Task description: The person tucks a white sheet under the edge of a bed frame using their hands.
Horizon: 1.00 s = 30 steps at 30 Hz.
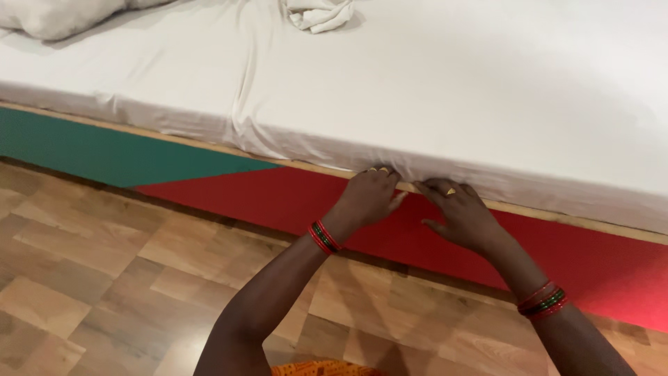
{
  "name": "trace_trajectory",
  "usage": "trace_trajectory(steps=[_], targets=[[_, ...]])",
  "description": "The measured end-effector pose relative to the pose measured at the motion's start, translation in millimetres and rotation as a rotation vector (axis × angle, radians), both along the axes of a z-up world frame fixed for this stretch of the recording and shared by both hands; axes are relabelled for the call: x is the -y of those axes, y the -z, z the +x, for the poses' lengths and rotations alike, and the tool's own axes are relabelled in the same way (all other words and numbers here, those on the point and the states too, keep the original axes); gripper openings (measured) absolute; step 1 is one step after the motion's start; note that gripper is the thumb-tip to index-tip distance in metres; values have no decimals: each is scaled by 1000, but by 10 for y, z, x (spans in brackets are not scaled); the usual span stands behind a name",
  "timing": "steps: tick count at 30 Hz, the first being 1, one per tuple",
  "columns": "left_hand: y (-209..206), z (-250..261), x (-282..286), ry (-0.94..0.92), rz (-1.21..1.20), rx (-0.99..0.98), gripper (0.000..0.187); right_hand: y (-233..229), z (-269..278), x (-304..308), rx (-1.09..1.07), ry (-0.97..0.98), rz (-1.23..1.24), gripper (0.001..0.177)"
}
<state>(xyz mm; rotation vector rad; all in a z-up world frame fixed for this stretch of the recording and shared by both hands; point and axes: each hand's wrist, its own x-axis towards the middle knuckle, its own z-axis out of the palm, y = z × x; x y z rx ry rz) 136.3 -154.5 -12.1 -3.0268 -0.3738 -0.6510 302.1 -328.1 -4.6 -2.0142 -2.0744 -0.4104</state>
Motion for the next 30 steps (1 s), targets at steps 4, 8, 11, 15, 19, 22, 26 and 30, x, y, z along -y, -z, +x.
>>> trace_trajectory(steps=[4,8,11,15,19,22,26,30], targets=[[-97,10,19,-34,-9,-50,55,-157,237,139,-199,19,-190,63],[-209,53,112,-105,-32,-187,65,-371,300,368,-193,315,-327,60],[-240,62,108,-88,-36,-174,64,-435,242,374,-164,399,-389,67],[-218,55,102,-67,-31,-134,55,-331,284,304,-63,229,-159,63],[-262,80,61,-87,-21,-230,43,-209,330,353,-96,265,-207,68],[-250,141,65,34,38,-53,31,-106,363,450,-102,105,-52,70],[-217,369,256,285,-181,94,40,-38,628,576,-308,-35,-44,56],[-331,490,326,294,-453,35,43,-112,928,776,-276,89,-34,34]])
